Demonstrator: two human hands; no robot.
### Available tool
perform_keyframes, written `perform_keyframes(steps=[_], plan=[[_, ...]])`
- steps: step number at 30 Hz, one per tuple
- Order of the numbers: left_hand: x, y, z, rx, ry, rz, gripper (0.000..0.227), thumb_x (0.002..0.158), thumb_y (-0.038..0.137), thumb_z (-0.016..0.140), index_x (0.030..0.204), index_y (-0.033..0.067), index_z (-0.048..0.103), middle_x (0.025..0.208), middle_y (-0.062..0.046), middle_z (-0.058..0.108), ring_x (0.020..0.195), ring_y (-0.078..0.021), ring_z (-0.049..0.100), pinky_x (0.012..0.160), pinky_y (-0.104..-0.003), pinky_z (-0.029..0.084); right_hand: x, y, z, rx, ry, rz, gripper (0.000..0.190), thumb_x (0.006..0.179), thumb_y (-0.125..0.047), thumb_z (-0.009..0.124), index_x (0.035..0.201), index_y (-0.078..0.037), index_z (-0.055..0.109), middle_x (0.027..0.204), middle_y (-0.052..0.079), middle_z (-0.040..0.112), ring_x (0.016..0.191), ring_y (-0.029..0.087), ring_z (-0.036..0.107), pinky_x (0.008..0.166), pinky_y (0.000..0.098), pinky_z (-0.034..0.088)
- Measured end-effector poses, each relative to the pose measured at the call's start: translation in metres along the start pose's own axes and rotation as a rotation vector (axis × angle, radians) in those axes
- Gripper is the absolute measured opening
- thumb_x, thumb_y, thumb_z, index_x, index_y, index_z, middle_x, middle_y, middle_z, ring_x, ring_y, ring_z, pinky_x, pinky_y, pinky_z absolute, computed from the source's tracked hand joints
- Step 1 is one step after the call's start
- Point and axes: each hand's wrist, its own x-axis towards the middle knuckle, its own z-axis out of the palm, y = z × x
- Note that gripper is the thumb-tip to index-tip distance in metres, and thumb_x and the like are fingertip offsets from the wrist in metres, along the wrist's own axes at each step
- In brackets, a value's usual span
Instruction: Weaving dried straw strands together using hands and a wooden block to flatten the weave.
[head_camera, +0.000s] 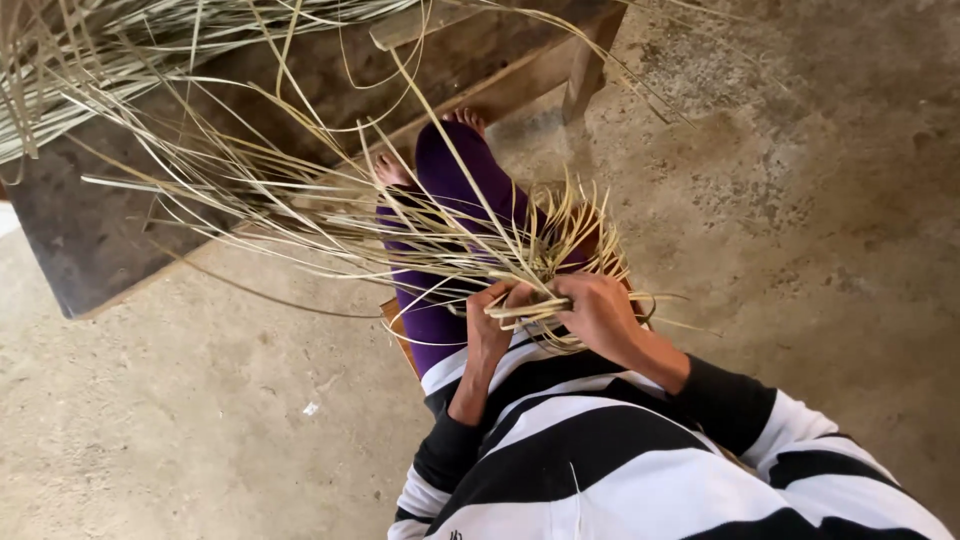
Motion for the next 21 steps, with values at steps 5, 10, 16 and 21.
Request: perform_keyframes(steps=[5,10,16,21], plan=[[0.015,-0.064,-0.006,-0.091,0.004,-0.098,0.026,0.082,0.025,0.072,0.077,-0.0002,0.069,0.065,-0.013,0.067,0.057,-0.0131,0.056,0.062,-0.03,0.049,0.008,-0.025,-0.021,0.054,0.048,-0.093,0.028,0.057,-0.004,0.076,0.083,-0.005,0.066,0.076,0.01,0.066,0.077,0.031,0.064,0.065,0.0375,0.052],[0.013,0.021,0.013,-0.232,0.3,0.235,0.011,0.078,0.011,0.073,0.074,0.0027,0.066,0.059,-0.006,0.062,0.059,-0.0063,0.054,0.057,-0.023,0.049,0.016,-0.062,-0.064,0.857,0.114,0.067,0.025,0.059,0.005,0.07,0.08,-0.006,0.062,0.066,0.004,0.053,0.062,0.013,0.05,0.056,0.0243,0.043],[0.01,-0.014,0.005,0.117,0.329,0.268,0.016,0.089,0.017,0.063,0.086,0.0027,0.069,0.073,-0.016,0.067,0.083,-0.0355,0.064,0.1,-0.057,0.028,0.03,-0.034,-0.02,0.195,0.114,0.237,0.018,0.067,-0.006,0.072,0.082,-0.01,0.064,0.078,0.011,0.061,0.075,0.035,0.063,0.069,0.0427,0.05],[0.021,-0.032,0.0,-0.049,0.199,0.183,0.018,0.088,0.015,0.064,0.081,-0.0005,0.068,0.079,-0.018,0.066,0.09,-0.0363,0.061,0.102,-0.064,0.02,0.042,-0.016,-0.008,-0.087,-0.187,0.417,0.017,0.083,-0.022,0.059,0.09,-0.009,0.066,0.102,0.01,0.062,0.087,0.039,0.062,0.082,0.0529,0.046]])
